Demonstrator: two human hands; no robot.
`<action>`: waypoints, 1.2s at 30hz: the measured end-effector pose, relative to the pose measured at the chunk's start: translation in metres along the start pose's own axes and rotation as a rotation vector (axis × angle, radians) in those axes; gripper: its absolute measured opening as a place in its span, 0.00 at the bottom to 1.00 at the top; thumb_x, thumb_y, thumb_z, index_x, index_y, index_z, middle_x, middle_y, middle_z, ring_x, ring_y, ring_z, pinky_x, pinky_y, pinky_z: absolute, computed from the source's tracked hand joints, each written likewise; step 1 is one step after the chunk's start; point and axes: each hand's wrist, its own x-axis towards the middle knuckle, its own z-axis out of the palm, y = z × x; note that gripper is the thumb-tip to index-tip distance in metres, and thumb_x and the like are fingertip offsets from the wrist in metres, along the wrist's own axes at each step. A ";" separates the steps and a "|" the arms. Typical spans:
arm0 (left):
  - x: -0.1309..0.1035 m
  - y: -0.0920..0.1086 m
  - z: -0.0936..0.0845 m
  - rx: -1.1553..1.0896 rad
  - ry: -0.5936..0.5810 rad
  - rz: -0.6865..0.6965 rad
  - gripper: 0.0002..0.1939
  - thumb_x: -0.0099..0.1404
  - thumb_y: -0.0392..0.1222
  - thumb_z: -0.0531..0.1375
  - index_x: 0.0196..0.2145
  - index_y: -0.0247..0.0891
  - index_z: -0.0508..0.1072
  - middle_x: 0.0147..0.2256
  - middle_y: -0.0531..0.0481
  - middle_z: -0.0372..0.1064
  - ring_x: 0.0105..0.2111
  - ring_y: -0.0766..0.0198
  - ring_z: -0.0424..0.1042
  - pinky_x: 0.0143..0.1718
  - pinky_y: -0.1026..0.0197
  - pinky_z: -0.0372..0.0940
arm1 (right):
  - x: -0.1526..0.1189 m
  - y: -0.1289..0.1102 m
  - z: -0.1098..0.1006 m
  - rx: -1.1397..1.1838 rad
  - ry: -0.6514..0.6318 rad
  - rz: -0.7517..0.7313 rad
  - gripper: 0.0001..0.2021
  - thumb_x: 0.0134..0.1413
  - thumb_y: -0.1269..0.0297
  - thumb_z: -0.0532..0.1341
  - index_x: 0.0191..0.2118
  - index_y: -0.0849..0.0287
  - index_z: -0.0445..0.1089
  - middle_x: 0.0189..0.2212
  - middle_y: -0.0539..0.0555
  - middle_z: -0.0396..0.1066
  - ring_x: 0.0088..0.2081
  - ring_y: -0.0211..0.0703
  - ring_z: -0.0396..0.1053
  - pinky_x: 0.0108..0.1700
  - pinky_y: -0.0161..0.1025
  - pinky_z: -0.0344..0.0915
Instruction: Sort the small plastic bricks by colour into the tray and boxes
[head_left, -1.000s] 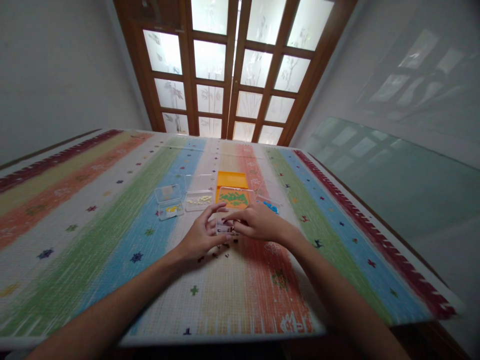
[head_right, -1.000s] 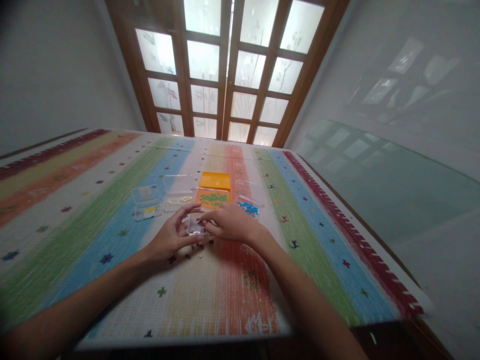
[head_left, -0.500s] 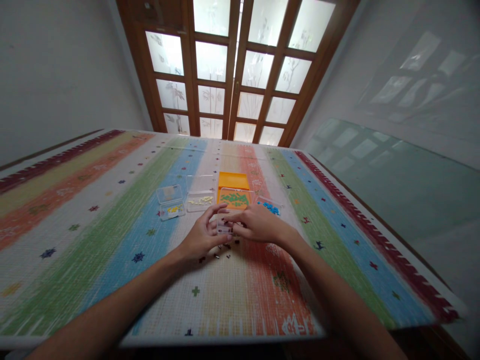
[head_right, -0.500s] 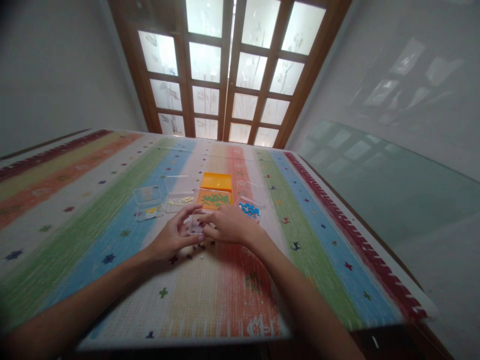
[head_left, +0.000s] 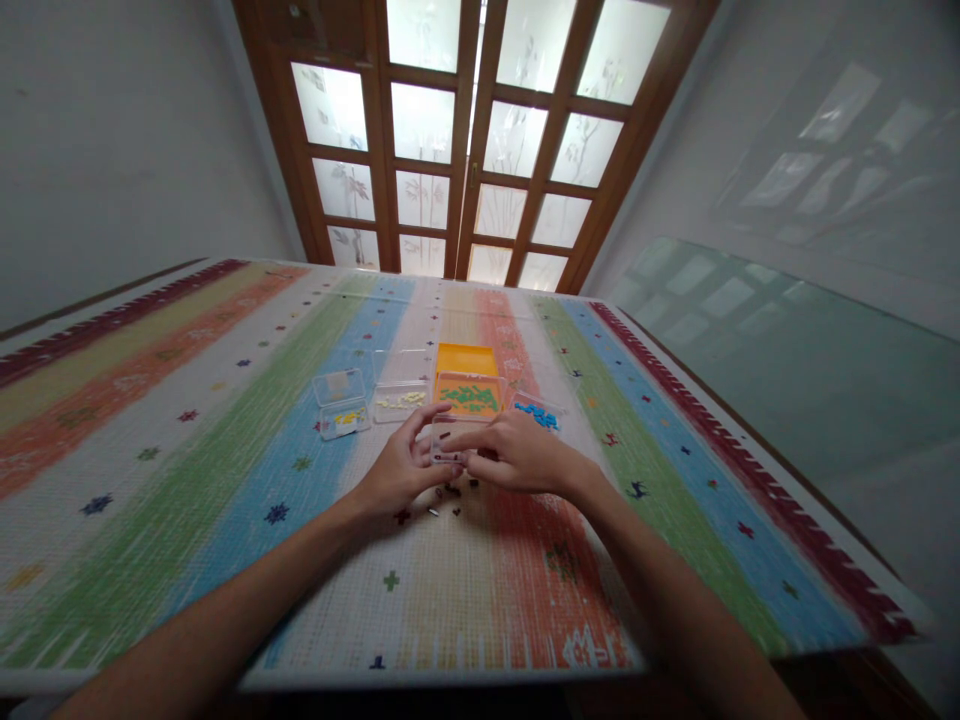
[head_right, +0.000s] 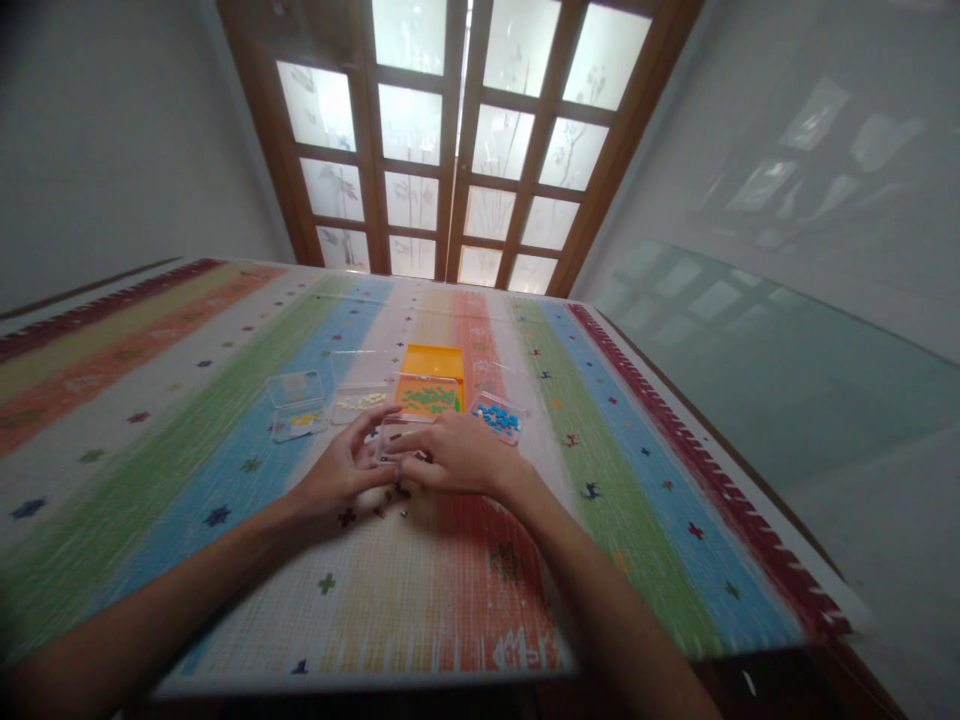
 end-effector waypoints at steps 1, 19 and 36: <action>0.000 0.000 0.000 0.015 0.006 0.005 0.38 0.50 0.34 0.73 0.57 0.42 0.64 0.54 0.42 0.67 0.49 0.54 0.75 0.51 0.52 0.70 | 0.000 0.000 0.001 0.013 -0.008 -0.019 0.17 0.62 0.66 0.54 0.50 0.51 0.78 0.41 0.53 0.80 0.32 0.38 0.69 0.35 0.34 0.57; -0.002 -0.001 0.000 0.009 -0.021 -0.020 0.40 0.49 0.35 0.74 0.58 0.43 0.64 0.59 0.37 0.63 0.53 0.49 0.73 0.53 0.49 0.69 | 0.000 0.003 0.003 0.094 -0.062 0.028 0.12 0.57 0.61 0.60 0.37 0.57 0.81 0.24 0.52 0.75 0.23 0.34 0.62 0.29 0.34 0.52; -0.001 -0.001 -0.002 0.024 0.045 0.028 0.40 0.51 0.32 0.72 0.59 0.43 0.62 0.56 0.39 0.67 0.50 0.50 0.75 0.51 0.48 0.71 | -0.029 0.019 -0.010 0.296 -0.053 0.072 0.11 0.52 0.68 0.60 0.36 0.62 0.80 0.18 0.47 0.67 0.20 0.32 0.58 0.27 0.32 0.53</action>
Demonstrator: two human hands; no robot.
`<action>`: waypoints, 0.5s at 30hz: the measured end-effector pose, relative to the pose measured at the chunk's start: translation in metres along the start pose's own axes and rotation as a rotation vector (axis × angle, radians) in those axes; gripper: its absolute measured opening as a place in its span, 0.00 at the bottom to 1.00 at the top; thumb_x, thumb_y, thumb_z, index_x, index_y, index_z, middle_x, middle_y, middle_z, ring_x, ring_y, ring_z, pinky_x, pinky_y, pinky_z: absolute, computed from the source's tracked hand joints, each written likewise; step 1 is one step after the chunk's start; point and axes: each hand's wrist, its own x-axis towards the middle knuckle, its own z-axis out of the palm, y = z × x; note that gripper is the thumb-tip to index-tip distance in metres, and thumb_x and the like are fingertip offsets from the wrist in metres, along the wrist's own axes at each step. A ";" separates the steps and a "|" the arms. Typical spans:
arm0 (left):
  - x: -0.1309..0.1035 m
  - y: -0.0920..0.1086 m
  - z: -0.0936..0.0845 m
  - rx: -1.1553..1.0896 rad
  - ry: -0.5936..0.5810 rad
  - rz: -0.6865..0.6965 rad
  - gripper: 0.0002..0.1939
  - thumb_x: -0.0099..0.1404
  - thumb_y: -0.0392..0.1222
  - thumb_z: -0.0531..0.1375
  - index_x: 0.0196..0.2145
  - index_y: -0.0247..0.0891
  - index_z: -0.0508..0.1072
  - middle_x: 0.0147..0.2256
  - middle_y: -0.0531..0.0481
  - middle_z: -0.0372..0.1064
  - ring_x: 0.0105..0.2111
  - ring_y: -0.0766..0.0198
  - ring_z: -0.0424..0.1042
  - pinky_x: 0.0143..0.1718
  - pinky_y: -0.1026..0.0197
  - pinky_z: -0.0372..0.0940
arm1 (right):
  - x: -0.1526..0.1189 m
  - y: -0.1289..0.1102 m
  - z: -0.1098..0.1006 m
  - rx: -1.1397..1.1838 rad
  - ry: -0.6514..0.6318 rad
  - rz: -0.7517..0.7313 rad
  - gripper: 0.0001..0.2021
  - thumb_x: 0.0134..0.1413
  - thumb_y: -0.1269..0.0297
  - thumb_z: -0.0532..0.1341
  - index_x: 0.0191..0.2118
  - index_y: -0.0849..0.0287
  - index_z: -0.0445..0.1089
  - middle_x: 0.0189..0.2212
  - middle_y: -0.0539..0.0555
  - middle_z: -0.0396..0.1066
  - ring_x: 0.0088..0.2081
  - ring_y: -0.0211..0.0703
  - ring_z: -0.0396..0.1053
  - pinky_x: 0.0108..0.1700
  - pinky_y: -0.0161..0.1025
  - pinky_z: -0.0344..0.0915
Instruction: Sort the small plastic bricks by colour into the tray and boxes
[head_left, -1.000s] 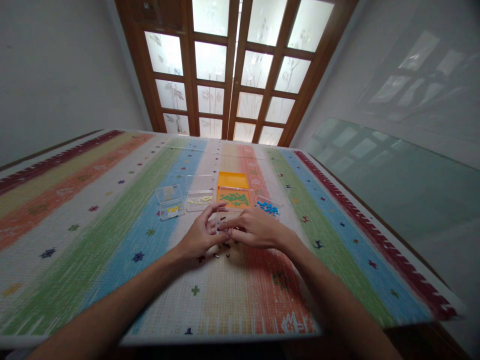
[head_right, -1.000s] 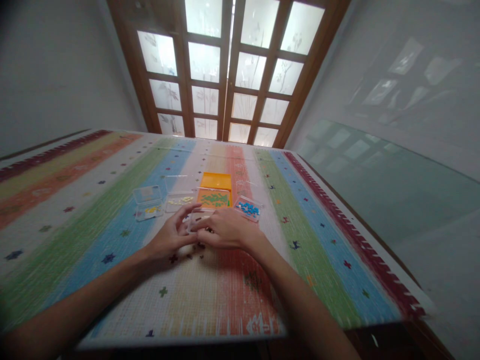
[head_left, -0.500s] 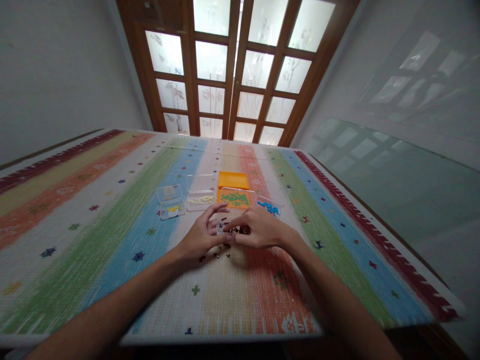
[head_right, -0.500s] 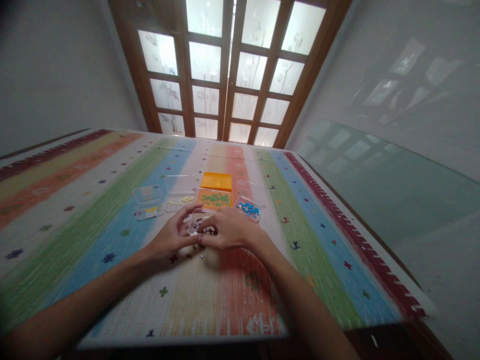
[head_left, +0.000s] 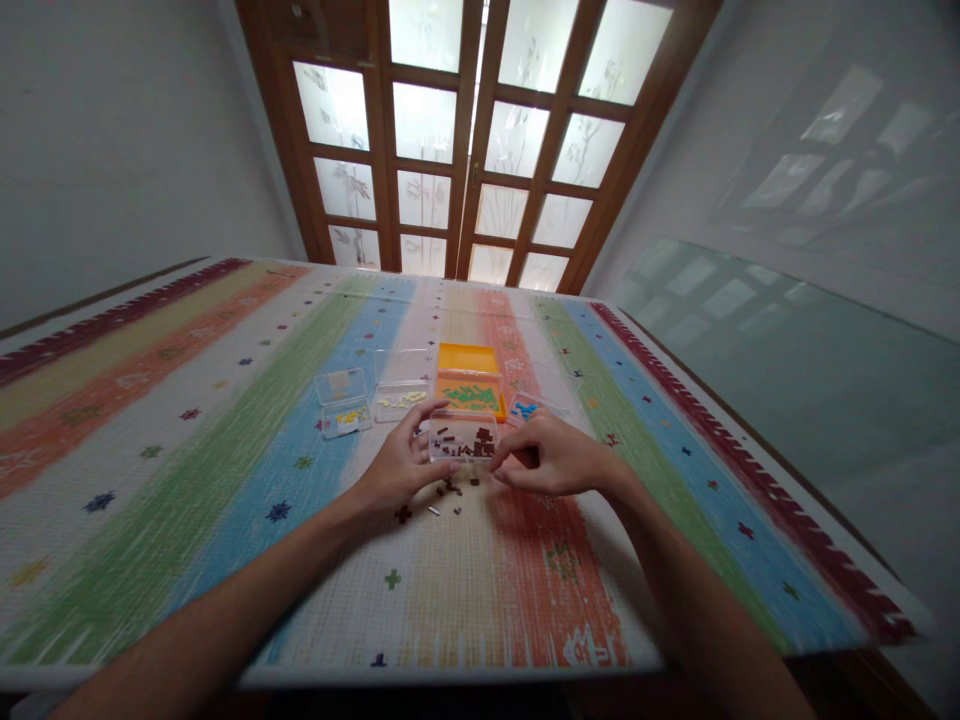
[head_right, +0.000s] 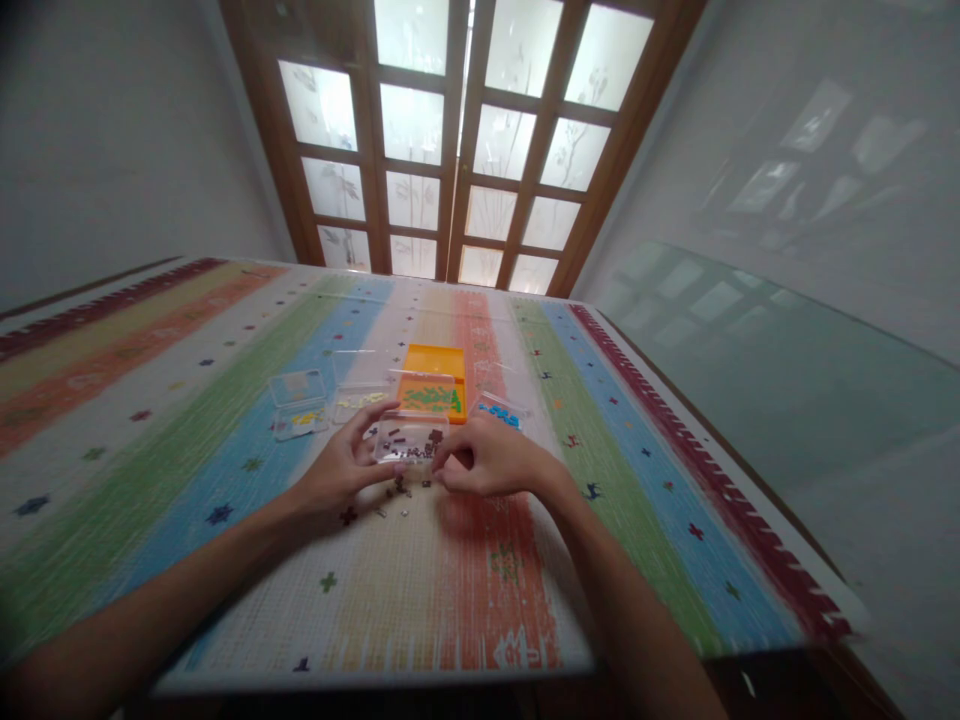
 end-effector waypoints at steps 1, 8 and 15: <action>0.000 0.000 0.000 0.007 0.013 -0.002 0.40 0.51 0.32 0.72 0.59 0.43 0.62 0.57 0.39 0.65 0.51 0.50 0.75 0.52 0.48 0.71 | -0.002 -0.001 0.003 -0.002 -0.045 0.014 0.11 0.53 0.67 0.61 0.36 0.62 0.81 0.17 0.46 0.66 0.20 0.32 0.58 0.27 0.32 0.52; 0.001 0.002 -0.001 0.025 0.060 0.043 0.39 0.50 0.31 0.72 0.58 0.43 0.64 0.61 0.39 0.61 0.50 0.51 0.74 0.52 0.48 0.71 | -0.004 -0.002 0.044 -0.332 -0.002 0.144 0.12 0.58 0.70 0.58 0.41 0.57 0.79 0.21 0.50 0.69 0.23 0.36 0.59 0.29 0.35 0.47; 0.003 -0.002 -0.004 0.020 0.045 0.045 0.39 0.50 0.32 0.72 0.58 0.42 0.64 0.59 0.39 0.62 0.51 0.51 0.73 0.53 0.47 0.70 | -0.001 0.012 0.067 -0.349 0.022 0.146 0.11 0.59 0.70 0.57 0.42 0.59 0.76 0.25 0.53 0.74 0.26 0.37 0.65 0.29 0.34 0.50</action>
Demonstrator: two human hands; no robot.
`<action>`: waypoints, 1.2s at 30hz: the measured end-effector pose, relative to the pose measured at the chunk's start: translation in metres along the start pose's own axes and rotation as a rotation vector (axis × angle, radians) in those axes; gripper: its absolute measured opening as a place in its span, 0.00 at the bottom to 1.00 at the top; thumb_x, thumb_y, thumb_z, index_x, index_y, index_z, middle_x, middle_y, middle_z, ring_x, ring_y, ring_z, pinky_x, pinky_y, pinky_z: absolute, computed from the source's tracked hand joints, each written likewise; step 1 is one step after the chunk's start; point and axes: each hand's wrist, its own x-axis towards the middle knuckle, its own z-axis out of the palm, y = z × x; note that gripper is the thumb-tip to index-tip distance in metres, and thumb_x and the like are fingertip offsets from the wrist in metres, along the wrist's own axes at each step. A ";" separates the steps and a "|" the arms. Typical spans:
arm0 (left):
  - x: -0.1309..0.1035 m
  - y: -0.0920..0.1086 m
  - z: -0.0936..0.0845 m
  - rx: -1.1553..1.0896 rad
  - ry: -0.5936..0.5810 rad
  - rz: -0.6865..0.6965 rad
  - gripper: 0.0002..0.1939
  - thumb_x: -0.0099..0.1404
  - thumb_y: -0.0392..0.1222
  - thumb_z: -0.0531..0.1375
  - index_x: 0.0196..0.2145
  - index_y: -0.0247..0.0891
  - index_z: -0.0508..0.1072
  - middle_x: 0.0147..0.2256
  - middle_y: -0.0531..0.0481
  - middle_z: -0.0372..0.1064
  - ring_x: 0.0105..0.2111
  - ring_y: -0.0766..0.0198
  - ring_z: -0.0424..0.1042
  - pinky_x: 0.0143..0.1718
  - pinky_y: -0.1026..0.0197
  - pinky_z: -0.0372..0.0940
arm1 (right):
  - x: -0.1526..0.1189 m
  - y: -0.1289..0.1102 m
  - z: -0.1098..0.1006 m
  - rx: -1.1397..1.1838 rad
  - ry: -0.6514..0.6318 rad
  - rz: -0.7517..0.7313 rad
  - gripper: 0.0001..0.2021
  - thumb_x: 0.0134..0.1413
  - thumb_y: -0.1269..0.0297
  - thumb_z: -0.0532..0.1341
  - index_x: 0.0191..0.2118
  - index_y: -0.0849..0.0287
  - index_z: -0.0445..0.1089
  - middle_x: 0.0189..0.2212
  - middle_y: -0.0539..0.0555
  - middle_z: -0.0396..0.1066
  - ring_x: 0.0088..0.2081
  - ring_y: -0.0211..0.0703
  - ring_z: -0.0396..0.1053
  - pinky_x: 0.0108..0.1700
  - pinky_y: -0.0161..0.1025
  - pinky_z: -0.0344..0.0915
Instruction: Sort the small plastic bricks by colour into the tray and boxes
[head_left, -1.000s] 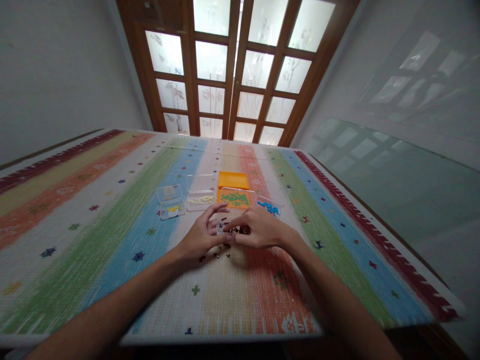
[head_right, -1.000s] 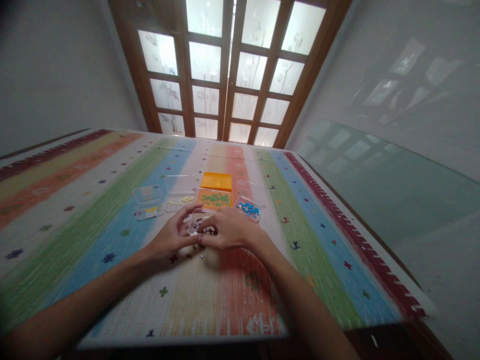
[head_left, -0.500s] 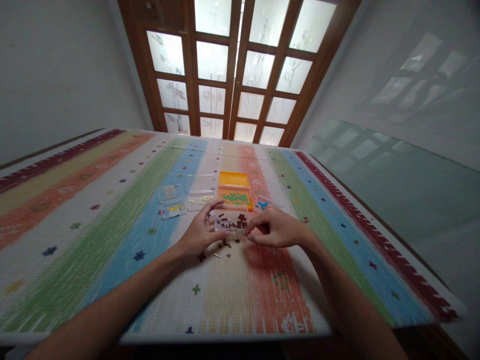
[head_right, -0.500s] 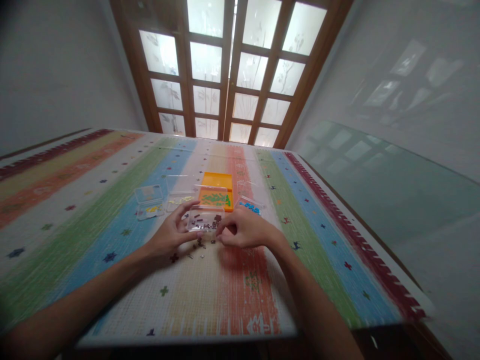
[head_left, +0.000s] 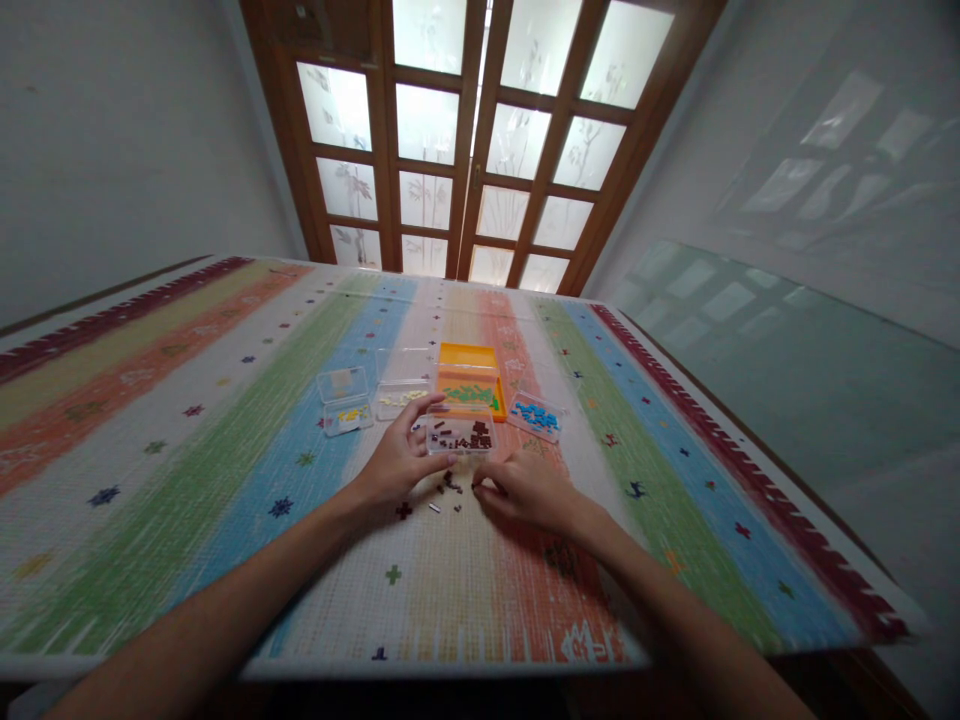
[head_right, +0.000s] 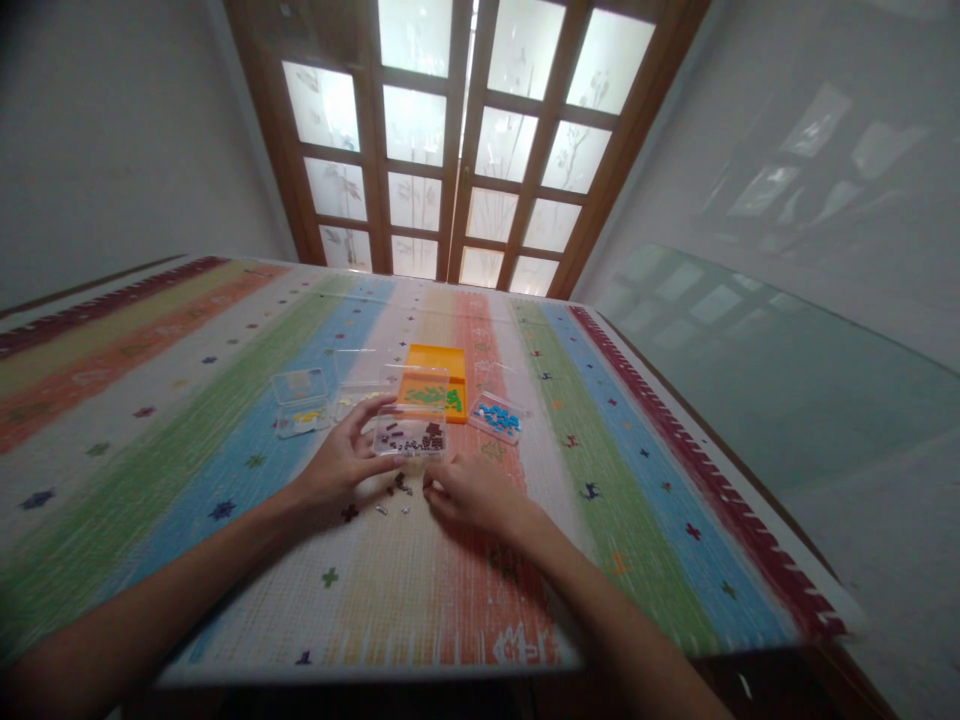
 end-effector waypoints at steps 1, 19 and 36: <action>0.000 0.000 0.000 0.000 -0.003 -0.002 0.40 0.50 0.32 0.72 0.58 0.42 0.63 0.59 0.39 0.62 0.51 0.51 0.73 0.53 0.46 0.70 | 0.000 0.001 0.001 -0.001 0.001 -0.002 0.11 0.59 0.69 0.57 0.42 0.59 0.76 0.25 0.53 0.74 0.26 0.37 0.66 0.29 0.34 0.50; 0.002 -0.004 -0.002 -0.020 0.045 -0.071 0.38 0.49 0.31 0.72 0.57 0.42 0.65 0.58 0.39 0.62 0.48 0.52 0.75 0.53 0.46 0.70 | 0.000 -0.004 -0.002 0.078 0.017 0.038 0.10 0.55 0.71 0.59 0.38 0.59 0.78 0.23 0.51 0.74 0.26 0.37 0.67 0.30 0.33 0.52; 0.000 -0.002 0.000 -0.108 -0.068 -0.096 0.39 0.48 0.27 0.72 0.56 0.43 0.63 0.51 0.44 0.69 0.45 0.56 0.77 0.48 0.55 0.71 | 0.038 -0.001 -0.060 0.165 0.230 0.086 0.08 0.54 0.72 0.63 0.35 0.60 0.82 0.18 0.48 0.69 0.21 0.32 0.61 0.29 0.32 0.51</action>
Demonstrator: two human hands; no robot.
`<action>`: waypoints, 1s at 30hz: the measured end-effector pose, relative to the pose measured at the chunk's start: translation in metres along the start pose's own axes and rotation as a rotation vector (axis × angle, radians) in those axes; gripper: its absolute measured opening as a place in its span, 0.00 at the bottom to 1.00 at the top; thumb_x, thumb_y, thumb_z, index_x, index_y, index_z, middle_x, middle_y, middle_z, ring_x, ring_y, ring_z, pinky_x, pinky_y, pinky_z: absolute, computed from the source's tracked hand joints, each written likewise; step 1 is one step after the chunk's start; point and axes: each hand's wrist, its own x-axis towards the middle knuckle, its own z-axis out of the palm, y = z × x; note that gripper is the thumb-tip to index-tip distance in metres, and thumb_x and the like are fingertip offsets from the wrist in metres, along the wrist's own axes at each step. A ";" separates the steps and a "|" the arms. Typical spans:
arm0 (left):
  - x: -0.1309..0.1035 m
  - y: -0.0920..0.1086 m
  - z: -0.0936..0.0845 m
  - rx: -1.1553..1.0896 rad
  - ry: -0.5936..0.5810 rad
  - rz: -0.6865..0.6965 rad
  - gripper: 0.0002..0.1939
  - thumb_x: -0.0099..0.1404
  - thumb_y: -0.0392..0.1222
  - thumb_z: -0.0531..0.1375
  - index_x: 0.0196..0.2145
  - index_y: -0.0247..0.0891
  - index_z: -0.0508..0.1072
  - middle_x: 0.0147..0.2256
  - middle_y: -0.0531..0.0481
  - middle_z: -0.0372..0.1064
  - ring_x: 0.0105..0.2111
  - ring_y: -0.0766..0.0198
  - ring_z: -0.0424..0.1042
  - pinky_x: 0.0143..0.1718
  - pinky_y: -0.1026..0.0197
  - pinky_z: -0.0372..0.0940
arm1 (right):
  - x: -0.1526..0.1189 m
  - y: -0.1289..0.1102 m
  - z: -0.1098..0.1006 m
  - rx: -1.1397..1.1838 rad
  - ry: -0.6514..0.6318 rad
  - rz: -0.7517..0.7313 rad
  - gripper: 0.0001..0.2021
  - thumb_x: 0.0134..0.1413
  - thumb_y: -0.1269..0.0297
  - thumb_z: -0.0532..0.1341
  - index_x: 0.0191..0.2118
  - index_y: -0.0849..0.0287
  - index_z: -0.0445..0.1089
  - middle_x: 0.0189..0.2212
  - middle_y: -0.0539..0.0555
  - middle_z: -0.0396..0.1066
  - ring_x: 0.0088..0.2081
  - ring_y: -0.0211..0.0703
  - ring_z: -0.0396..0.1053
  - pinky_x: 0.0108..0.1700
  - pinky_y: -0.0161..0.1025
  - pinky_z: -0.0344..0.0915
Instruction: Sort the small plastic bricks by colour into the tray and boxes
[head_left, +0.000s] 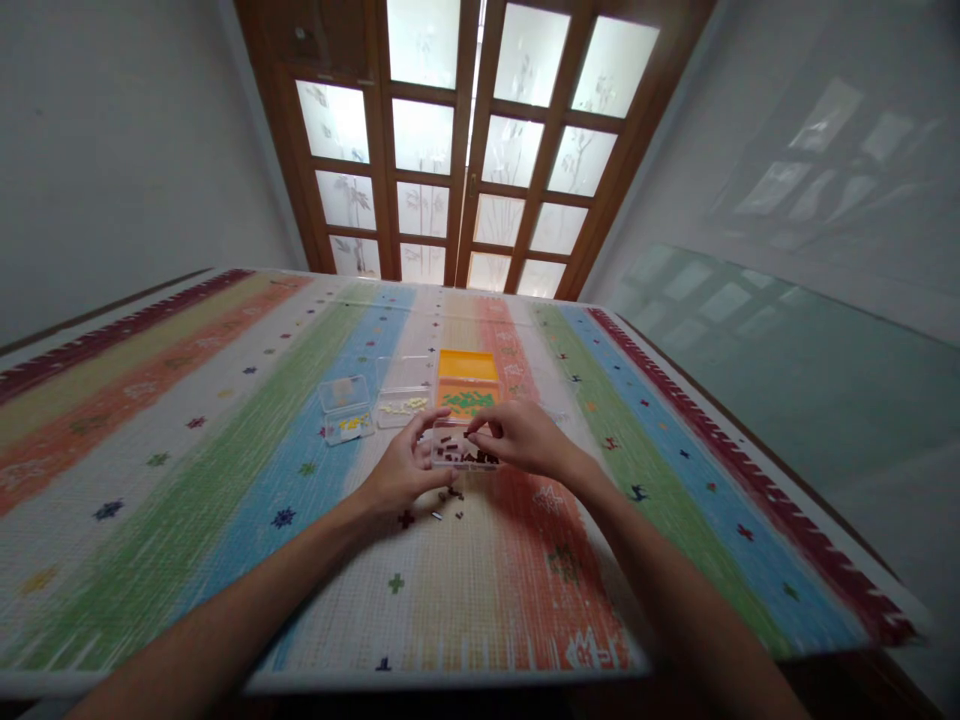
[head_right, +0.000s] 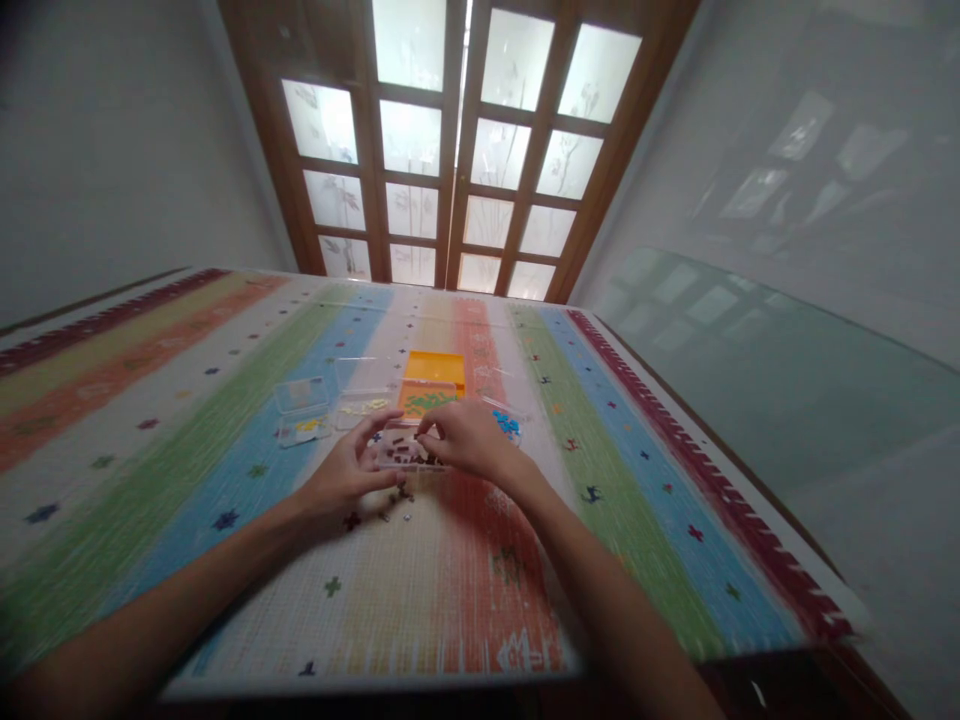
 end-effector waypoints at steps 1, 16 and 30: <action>0.000 -0.001 0.000 -0.003 -0.009 0.000 0.39 0.48 0.27 0.72 0.55 0.43 0.63 0.51 0.44 0.69 0.45 0.56 0.77 0.48 0.55 0.71 | 0.002 0.000 0.002 -0.030 -0.020 0.009 0.08 0.54 0.72 0.63 0.35 0.59 0.82 0.19 0.49 0.70 0.22 0.32 0.61 0.29 0.32 0.52; 0.001 -0.002 0.000 -0.008 -0.036 0.001 0.38 0.49 0.28 0.72 0.55 0.44 0.65 0.54 0.42 0.65 0.48 0.53 0.76 0.52 0.50 0.70 | 0.003 -0.002 0.009 -0.078 -0.058 0.007 0.15 0.52 0.73 0.60 0.41 0.58 0.82 0.23 0.52 0.76 0.23 0.34 0.64 0.29 0.33 0.53; 0.003 0.002 -0.004 0.092 0.090 0.054 0.41 0.49 0.31 0.72 0.58 0.40 0.61 0.56 0.39 0.67 0.50 0.51 0.76 0.56 0.45 0.68 | -0.027 -0.015 0.022 -0.145 -0.233 -0.232 0.07 0.55 0.71 0.62 0.34 0.59 0.79 0.29 0.54 0.78 0.30 0.38 0.67 0.33 0.34 0.54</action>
